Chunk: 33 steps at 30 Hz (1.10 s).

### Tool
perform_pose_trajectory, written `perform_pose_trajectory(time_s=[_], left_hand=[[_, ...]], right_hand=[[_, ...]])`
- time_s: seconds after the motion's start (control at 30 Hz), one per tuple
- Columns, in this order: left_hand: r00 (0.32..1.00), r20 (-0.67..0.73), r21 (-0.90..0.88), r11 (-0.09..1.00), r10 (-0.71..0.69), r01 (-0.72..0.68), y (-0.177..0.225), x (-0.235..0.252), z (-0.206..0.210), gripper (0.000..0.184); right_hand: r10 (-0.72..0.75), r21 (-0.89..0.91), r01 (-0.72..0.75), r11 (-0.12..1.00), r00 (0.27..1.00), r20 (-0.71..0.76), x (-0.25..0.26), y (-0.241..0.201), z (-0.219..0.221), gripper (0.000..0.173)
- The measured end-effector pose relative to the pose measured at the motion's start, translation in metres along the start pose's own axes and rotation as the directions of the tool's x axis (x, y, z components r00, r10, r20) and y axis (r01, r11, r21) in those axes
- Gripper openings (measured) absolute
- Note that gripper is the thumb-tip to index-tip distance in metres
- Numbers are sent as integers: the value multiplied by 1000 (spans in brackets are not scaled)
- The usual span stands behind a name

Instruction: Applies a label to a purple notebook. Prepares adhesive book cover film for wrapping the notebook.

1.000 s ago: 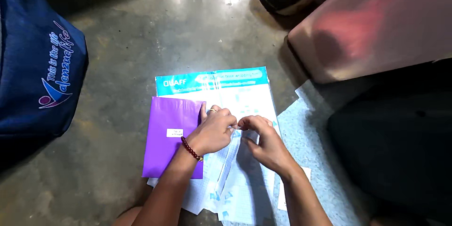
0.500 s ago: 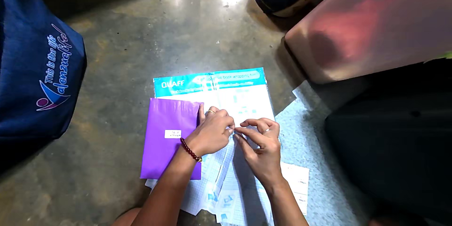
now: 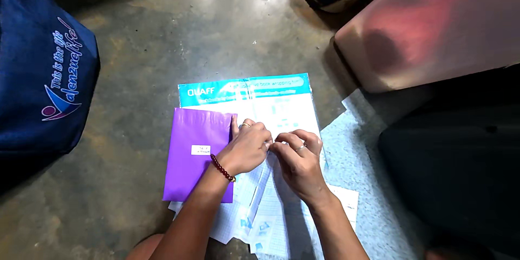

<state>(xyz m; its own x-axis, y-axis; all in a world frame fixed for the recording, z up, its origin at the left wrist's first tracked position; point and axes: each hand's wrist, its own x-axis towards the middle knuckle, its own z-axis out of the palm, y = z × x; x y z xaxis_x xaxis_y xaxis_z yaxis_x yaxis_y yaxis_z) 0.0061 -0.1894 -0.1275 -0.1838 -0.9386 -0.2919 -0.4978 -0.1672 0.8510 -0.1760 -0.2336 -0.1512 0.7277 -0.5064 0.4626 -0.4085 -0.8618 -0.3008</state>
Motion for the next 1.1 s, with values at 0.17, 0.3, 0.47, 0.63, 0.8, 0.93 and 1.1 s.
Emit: perform_pose_trajectory(time_s=[0.17,0.3,0.47,0.63,0.8,0.93,1.1], left_hand=[[1000,-1,59,998,-27,27,1,3,5,29],[999,-17,114,992,-50,51,1,4,8,29],[997,-65,142,988,-44,53,-2,6,11,27],[990,-140,181,983,17,9,-8,7,19,22],[981,-188,213,977,46,-5,-9,7,23,21],[975,-217,243,970,57,-3,-11,8,27,22],[977,-209,262,965,47,10,-11,9,27,24]], right_hand=[[-12,-114,17,993,999,45,-1,0,3,16],[-53,-167,51,985,999,-9,-7,-4,3,16],[23,-136,-25,990,1000,-15,-24,-23,-4,16],[78,-79,-75,994,996,40,-48,-53,-14,16],[122,-92,-111,990,984,130,-67,-89,-23,16],[165,-112,-140,984,951,260,-85,-120,-36,15],[216,-91,-197,976,913,346,-110,-156,-49,11]])
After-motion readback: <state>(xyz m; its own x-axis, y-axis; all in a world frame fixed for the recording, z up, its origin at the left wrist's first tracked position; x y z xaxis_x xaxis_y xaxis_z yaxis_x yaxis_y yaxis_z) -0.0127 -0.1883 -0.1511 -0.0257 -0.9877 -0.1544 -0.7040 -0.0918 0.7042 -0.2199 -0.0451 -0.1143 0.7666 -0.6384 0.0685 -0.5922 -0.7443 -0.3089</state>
